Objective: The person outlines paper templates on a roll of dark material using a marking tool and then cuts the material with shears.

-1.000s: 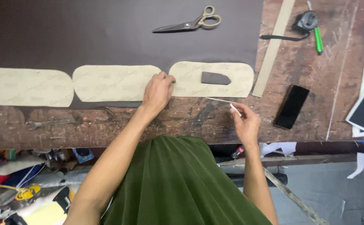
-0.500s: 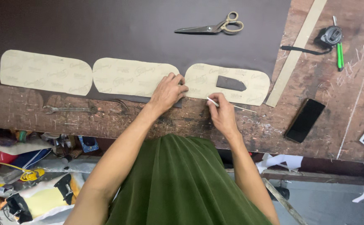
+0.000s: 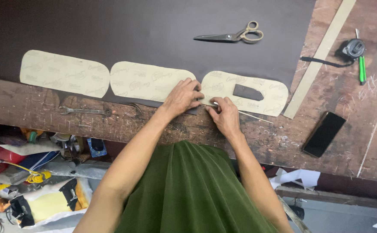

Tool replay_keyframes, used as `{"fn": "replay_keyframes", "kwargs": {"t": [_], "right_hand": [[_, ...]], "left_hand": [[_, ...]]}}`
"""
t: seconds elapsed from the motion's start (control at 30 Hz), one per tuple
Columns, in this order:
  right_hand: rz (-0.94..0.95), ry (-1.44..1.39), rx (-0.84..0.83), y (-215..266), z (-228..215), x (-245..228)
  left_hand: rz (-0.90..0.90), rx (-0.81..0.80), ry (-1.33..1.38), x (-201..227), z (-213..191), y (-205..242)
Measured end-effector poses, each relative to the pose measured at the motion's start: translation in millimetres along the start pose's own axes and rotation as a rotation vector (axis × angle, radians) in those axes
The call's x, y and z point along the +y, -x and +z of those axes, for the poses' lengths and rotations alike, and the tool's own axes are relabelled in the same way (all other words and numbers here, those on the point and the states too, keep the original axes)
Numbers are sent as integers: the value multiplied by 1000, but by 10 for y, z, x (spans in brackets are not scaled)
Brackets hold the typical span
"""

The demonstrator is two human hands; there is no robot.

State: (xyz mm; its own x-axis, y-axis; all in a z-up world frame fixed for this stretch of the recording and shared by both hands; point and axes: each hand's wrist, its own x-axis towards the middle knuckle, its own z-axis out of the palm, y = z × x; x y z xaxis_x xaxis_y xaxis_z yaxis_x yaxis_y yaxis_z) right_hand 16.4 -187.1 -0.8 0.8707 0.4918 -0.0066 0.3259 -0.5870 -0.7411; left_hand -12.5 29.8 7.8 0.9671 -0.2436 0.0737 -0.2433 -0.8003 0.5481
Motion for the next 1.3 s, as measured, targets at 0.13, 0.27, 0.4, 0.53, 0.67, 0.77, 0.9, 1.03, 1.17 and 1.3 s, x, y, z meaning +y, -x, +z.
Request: {"fn": "replay_keyframes", "kwargs": {"t": [0.13, 0.27, 0.4, 0.53, 0.67, 0.77, 0.9, 1.03, 1.17, 1.3], "right_hand": [[-22, 13, 35, 0, 40, 18], [39, 4, 32, 13, 64, 34], [31, 48, 45, -7, 73, 27], [59, 42, 29, 0, 69, 25], [59, 27, 35, -6, 67, 27], [59, 25, 43, -16, 73, 27], [73, 27, 50, -28, 85, 27], [124, 45, 17, -46, 89, 24], [94, 13, 47, -62, 87, 35], [123, 0, 36, -74, 67, 50]], "left_hand": [[12, -9, -68, -19, 76, 8], [7, -30, -57, -64, 145, 29], [24, -19, -80, -92, 177, 32], [18, -16, -68, -87, 178, 38], [-38, -24, -16, -55, 134, 21], [-44, -14, 7, -23, 91, 7], [-36, -26, -12, 15, 85, -9], [-35, -4, 25, 38, 153, -13], [-84, 34, 123, 21, 210, -24], [-103, 11, 130, 16, 206, -59]]}}
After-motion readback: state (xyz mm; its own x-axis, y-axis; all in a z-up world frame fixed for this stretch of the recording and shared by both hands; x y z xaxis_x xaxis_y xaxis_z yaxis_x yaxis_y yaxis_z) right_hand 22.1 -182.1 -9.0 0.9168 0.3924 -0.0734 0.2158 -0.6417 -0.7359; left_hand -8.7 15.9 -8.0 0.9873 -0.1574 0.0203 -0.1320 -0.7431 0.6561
